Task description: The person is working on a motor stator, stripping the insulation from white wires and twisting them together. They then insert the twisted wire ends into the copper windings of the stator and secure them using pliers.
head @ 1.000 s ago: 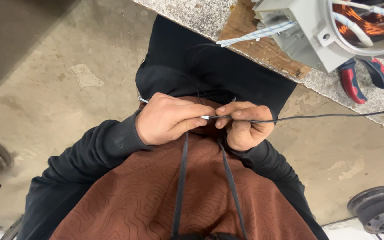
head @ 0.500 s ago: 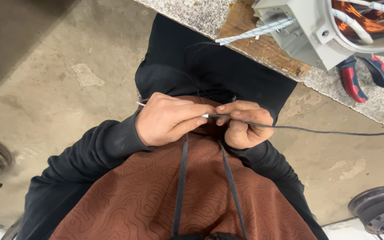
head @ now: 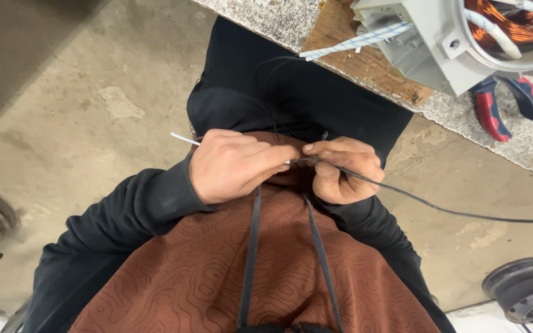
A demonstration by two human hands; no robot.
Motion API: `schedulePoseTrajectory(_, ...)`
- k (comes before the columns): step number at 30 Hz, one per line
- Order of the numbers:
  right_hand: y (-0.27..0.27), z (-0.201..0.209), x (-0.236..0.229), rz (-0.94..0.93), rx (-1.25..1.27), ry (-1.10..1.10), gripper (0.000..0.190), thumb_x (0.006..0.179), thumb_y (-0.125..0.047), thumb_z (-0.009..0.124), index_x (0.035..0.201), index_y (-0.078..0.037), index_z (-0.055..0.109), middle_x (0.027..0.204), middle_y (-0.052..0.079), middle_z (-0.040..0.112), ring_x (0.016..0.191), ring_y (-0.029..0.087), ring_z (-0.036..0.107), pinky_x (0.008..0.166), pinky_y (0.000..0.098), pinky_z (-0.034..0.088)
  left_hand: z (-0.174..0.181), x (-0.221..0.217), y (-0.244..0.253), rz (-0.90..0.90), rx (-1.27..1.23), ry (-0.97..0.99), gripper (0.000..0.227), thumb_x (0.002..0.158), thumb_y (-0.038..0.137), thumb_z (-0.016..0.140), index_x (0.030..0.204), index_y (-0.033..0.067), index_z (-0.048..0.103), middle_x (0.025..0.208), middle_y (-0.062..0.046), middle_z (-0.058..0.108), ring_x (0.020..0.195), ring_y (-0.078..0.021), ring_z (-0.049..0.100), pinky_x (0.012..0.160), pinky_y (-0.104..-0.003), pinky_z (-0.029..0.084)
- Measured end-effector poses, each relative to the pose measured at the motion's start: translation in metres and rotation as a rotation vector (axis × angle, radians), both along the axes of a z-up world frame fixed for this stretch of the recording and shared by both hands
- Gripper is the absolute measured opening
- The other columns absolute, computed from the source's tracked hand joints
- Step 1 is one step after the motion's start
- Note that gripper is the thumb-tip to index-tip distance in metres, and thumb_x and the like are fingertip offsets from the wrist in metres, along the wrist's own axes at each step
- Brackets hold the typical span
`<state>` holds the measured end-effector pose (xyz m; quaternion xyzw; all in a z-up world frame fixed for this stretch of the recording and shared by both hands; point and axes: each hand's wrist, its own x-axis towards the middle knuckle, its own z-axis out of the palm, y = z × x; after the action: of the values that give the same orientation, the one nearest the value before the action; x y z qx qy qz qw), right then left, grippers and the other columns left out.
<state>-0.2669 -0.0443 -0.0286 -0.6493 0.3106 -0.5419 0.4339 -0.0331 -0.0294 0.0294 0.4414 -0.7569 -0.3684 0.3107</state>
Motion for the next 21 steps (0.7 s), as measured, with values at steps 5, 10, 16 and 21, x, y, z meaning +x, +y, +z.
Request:
schedulePoseTrajectory(5, -0.009, 0.007, -0.008, 0.163, -0.165, 0.154, 0.013, 0.091, 0.001, 0.072, 0.095, 0.001, 0.059, 0.089, 0.021, 0.073, 0.071, 0.026, 0.074, 0.065, 0.0346, 0.062, 0.004, 0.001, 0.000, -0.022, -0.058, -0.057, 0.012, 0.095, 0.020, 0.076, 0.102, 0.0122, 0.072, 0.078, 0.001, 0.067, 0.067, -0.0180, 0.066, 0.060, -0.032, 0.050)
schedulePoseTrajectory(10, -0.012, 0.009, 0.001, 0.210, -0.189, 0.139, 0.023, 0.085, -0.002, 0.081, 0.098, 0.002, 0.062, 0.091, 0.017, 0.073, 0.075, 0.026, 0.075, 0.065, 0.0344, 0.061, 0.001, 0.000, 0.002, -0.011, -0.079, -0.033, 0.013, 0.096, 0.019, 0.075, 0.104, 0.0099, 0.071, 0.083, 0.000, 0.069, 0.071, -0.0182, 0.068, 0.064, -0.032, 0.051)
schedulePoseTrajectory(16, -0.024, 0.015, 0.007, 0.311, -0.160, 0.126, 0.033, 0.079, -0.011, 0.092, 0.100, 0.001, 0.070, 0.088, 0.012, 0.069, 0.068, 0.022, 0.068, 0.058, 0.0322, 0.053, -0.001, -0.001, 0.003, -0.028, -0.028, -0.047, 0.011, 0.096, 0.017, 0.074, 0.101, 0.0091, 0.070, 0.079, -0.001, 0.067, 0.072, -0.0214, 0.069, 0.065, -0.034, 0.053)
schedulePoseTrajectory(21, -0.038, 0.031, 0.001, 0.381, -0.181, 0.220, 0.033, 0.078, -0.014, 0.095, 0.099, 0.000, 0.074, 0.086, 0.009, 0.067, 0.066, 0.022, 0.064, 0.056, 0.0329, 0.049, 0.001, -0.003, 0.001, -0.063, 0.016, 0.017, 0.013, 0.093, 0.017, 0.073, 0.102, 0.0085, 0.070, 0.082, -0.003, 0.068, 0.073, -0.0235, 0.068, 0.066, -0.036, 0.053)
